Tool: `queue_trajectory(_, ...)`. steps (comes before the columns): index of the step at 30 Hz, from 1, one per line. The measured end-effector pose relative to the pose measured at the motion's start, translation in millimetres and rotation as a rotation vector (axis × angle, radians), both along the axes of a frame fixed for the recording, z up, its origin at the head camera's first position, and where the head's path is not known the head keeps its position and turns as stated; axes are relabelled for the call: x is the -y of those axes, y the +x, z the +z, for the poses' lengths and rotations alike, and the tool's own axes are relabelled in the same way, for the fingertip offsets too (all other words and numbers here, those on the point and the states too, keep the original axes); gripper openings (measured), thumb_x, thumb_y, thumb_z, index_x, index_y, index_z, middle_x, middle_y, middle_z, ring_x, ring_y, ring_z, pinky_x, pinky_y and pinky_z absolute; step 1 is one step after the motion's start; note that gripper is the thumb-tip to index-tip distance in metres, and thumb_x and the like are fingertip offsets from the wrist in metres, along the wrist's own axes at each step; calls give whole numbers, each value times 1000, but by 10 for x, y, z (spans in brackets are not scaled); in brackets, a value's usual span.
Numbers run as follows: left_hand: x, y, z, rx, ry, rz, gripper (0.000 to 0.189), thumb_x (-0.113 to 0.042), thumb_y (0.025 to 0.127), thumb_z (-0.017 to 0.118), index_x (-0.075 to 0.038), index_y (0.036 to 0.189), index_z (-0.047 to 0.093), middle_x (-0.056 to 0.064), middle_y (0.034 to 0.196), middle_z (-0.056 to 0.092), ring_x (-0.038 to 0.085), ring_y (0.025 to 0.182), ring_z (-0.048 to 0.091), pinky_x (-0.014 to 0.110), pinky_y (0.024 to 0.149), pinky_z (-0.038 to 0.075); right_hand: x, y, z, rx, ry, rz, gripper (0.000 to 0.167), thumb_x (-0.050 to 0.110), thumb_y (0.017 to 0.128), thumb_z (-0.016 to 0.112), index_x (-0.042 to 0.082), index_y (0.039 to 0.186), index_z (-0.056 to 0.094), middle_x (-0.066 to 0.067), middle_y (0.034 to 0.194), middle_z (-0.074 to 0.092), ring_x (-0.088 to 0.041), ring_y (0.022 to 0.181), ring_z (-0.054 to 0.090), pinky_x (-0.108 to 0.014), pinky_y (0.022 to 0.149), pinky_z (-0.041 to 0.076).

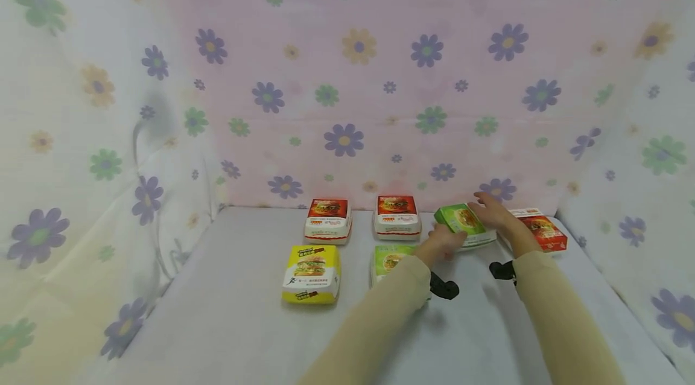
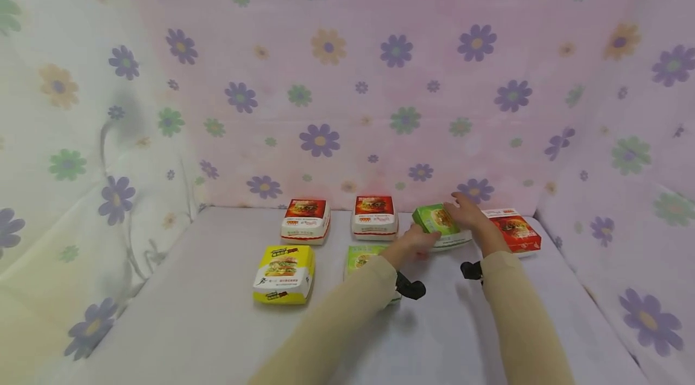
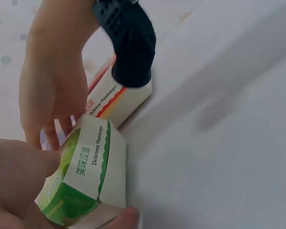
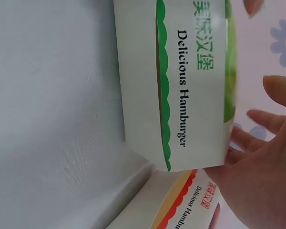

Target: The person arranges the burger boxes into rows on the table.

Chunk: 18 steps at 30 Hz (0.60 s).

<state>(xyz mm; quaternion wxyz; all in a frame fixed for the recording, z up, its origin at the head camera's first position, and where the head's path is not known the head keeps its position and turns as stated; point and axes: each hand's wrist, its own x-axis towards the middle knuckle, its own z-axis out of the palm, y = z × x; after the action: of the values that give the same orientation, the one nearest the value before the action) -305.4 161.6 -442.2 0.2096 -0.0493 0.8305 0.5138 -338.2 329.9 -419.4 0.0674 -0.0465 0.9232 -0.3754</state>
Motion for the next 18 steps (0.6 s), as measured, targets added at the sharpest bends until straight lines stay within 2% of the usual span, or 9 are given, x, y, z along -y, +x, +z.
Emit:
queue_trajectory(2, -59, 22, -31, 12, 21, 12, 77, -38, 101, 64, 1, 156, 29, 20, 137, 44, 27, 92, 56, 39, 87, 57, -48, -29, -51, -8, -6, -8, 59, 23, 111, 36, -14, 154, 19, -44, 154, 21, -61, 143, 20, -70, 115, 20)
queue_trajectory(7, -151, 55, -88, 1, -24, 30, 74, -37, 101, 65, 0, 155, 32, 18, 134, 46, 23, 77, 55, 36, 78, 59, -129, -77, -153, -10, 1, 2, 52, 18, 110, 38, -11, 153, 28, -42, 155, 23, -60, 143, 20, -70, 115, 18)
queue_trajectory(11, -172, 62, -117, -14, -36, 44, 70, -35, 100, 66, 0, 153, 37, 18, 132, 46, 23, 72, 54, 37, 75, 59, -152, -69, -196, 4, 29, 2, 52, 19, 110, 39, -9, 153, 31, -40, 157, 21, -59, 145, 17, -70, 116, 16)
queue_trajectory(15, -153, 23, -124, -17, -30, 34, 69, -34, 100, 66, -1, 153, 36, 18, 129, 47, 24, 75, 55, 34, 67, 54, -163, -39, -214, -17, 73, 2, 51, 21, 110, 40, -10, 150, 34, -43, 153, 26, -60, 142, 23, -70, 114, 21)
queue_trajectory(18, -127, -43, -119, -22, -5, 55, 60, -28, 99, 69, 0, 147, 44, 17, 120, 53, 25, 77, 61, 32, 64, 51, -164, -7, -203, -21, 103, -13, 52, 24, 110, 41, -11, 148, 34, -43, 152, 28, -60, 141, 26, -69, 114, 25)
